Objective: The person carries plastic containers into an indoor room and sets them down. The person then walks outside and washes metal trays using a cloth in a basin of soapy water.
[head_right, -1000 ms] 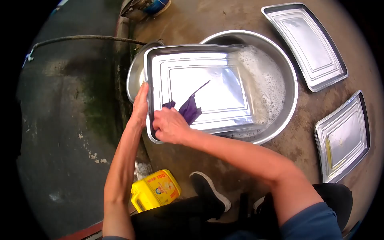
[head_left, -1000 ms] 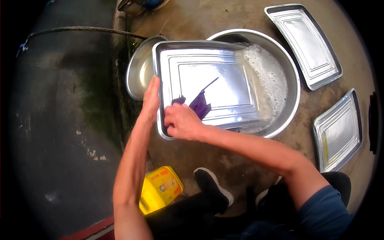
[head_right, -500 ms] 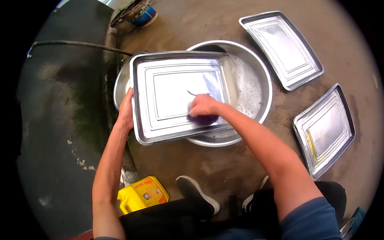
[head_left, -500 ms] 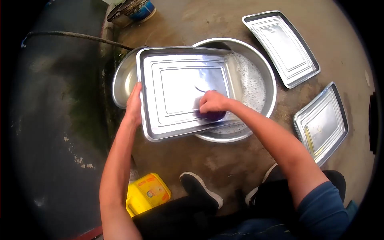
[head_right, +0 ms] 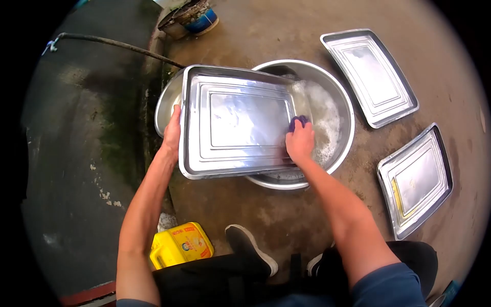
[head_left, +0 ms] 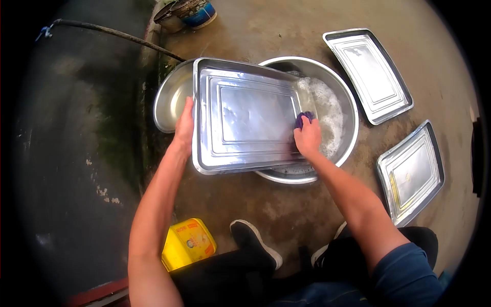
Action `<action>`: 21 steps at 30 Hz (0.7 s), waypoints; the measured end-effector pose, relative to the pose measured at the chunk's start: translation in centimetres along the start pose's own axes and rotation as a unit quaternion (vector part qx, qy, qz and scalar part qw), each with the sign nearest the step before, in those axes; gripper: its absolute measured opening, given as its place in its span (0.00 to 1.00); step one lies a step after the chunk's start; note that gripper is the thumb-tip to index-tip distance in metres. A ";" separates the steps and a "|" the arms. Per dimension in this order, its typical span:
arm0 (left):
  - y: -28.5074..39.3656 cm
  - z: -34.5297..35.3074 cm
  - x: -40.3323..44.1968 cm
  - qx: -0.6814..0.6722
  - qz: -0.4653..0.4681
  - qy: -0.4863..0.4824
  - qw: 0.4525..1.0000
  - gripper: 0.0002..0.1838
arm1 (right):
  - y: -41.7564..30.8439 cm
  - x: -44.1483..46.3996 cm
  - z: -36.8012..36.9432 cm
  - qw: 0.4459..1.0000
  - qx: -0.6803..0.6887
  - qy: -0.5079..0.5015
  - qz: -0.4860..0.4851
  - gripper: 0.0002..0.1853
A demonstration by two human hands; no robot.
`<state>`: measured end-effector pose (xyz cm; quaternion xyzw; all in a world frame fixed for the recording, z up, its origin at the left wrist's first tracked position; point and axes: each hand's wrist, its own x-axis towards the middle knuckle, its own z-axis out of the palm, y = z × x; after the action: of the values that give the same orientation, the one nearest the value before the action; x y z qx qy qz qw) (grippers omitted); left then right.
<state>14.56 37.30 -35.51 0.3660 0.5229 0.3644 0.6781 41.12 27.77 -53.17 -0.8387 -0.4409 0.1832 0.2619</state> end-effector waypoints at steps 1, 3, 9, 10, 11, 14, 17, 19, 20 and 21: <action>-0.1 -0.2 0.1 -0.001 0.002 0.006 1.000 0.32 | -0.3 0.6 0.3 1.000 0.001 0.003 -0.006 0.22; -0.6 -0.8 0.8 -0.009 0.005 -0.014 1.000 0.32 | -1.0 2.0 1.2 0.979 0.205 0.014 -0.020 0.23; 0.6 2.0 -0.8 -0.029 0.111 -0.074 0.991 0.35 | -15.5 -1.0 -2.0 0.784 0.599 -0.158 -0.043 0.17; 1.2 2.7 -1.6 -0.013 0.102 -0.084 0.991 0.37 | -17.6 -2.1 -3.6 0.796 0.582 -0.151 -0.078 0.17; 1.5 3.0 -2.2 0.004 0.092 -0.095 0.991 0.39 | -19.3 -2.4 -3.0 0.790 0.586 -0.091 -0.155 0.17; 1.0 2.8 -2.6 0.048 0.127 -0.139 0.981 0.42 | -21.8 -2.6 -2.7 0.832 0.523 -0.007 -0.185 0.17; 1.5 3.2 -3.7 0.175 0.178 -0.150 0.957 0.55 | -22.8 -1.4 -2.9 0.860 0.470 0.049 -0.190 0.16; 2.7 4.1 -4.6 0.241 0.188 -0.189 0.933 0.61 | -23.3 0.0 -3.5 0.860 0.461 0.076 -0.206 0.15; 2.9 4.1 -4.5 0.261 0.186 -0.177 0.931 0.62 | -23.7 0.5 -3.8 0.858 0.461 0.097 -0.205 0.15; 2.8 3.7 -4.2 0.261 0.186 -0.176 0.931 0.62 | -24.2 0.9 -4.1 0.858 0.461 0.096 -0.205 0.15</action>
<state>17.11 34.48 -30.53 0.6791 0.3941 0.2644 0.5599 28.26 38.80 -35.43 -0.5260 -0.4405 0.2267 0.6913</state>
